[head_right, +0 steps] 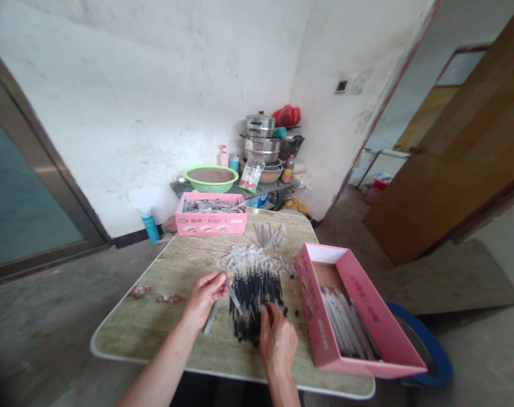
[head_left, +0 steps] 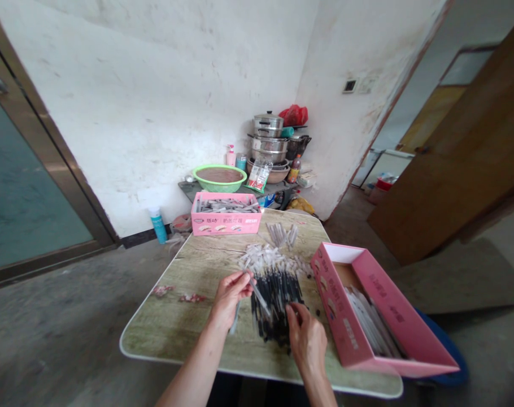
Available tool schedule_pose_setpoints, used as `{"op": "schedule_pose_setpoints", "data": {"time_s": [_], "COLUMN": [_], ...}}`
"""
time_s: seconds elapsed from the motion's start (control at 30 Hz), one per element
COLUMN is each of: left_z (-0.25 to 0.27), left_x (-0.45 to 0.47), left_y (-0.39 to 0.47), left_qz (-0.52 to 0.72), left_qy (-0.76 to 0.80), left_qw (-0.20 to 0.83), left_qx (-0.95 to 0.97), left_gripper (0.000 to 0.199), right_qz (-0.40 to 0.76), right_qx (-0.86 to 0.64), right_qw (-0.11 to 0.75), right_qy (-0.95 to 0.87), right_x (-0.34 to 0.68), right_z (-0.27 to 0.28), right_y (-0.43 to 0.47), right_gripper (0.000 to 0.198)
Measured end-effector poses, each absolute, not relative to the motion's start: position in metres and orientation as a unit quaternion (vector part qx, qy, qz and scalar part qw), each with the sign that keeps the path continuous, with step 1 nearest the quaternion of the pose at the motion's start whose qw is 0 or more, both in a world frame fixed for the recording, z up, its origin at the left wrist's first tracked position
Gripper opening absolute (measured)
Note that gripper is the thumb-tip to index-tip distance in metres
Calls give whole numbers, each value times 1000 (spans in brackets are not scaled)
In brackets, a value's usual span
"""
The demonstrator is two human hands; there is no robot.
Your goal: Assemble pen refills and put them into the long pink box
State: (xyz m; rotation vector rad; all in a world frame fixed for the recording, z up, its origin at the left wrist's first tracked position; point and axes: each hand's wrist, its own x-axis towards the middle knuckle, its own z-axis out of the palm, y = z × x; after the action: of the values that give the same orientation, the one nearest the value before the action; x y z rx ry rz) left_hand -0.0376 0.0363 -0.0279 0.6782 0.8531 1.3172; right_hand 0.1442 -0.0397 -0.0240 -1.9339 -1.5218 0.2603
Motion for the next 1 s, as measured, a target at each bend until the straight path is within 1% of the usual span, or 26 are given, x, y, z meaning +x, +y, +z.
{"op": "schedule_pose_setpoints", "data": {"time_s": [0.07, 0.1, 0.13, 0.2, 0.33, 0.47, 0.57, 0.63, 0.73, 0.8, 0.9, 0.97, 1.0], "left_z": [-28, -28, -27, -27, -26, -27, -27, -26, -24, -23, -22, -20, -19], "left_x": [-34, -32, -30, -28, -37, -72, -97, -102, -89, -70, -39, -22, -16], "left_y": [35, 34, 33, 32, 37, 55, 66, 68, 60, 49, 30, 19, 15], "left_qz": [575, 572, 570, 569, 586, 663, 730, 748, 710, 657, 582, 549, 536], "left_qy": [374, 375, 377, 379, 382, 408, 415, 415, 411, 403, 387, 380, 375], "left_qw": [658, 659, 658, 657, 647, 583, 519, 501, 543, 592, 644, 661, 667], "left_qx": [308, 313, 316, 318, 303, 234, 157, 134, 178, 236, 311, 343, 356], "left_gripper": [39, 39, 39, 39, 42, 42, 36, 34, 35, 37, 37, 36, 36], "right_qz": [187, 224, 250, 267, 267, 259, 218, 171, 122, 126, 211, 277, 293], "right_qx": [-672, -642, -623, -615, -618, -612, -639, -675, -723, -730, -675, -623, -608], "right_qw": [375, 382, 382, 370, 364, 341, 312, 292, 278, 309, 371, 386, 391], "right_qy": [-611, -625, -635, -643, -644, -665, -669, -656, -621, -597, -602, -621, -626], "right_x": [136, 131, 127, 120, 118, 134, 147, 151, 149, 142, 128, 120, 117], "right_z": [-14, -10, -7, -5, -11, -12, -15, -20, -26, -24, -16, -12, -12], "right_y": [-41, -41, -41, -41, -43, -52, -56, -53, -46, -42, -42, -44, -45], "right_gripper": [42, 44, 44, 40, 36, 37, 35, 33, 30, 31, 40, 47, 49]}}
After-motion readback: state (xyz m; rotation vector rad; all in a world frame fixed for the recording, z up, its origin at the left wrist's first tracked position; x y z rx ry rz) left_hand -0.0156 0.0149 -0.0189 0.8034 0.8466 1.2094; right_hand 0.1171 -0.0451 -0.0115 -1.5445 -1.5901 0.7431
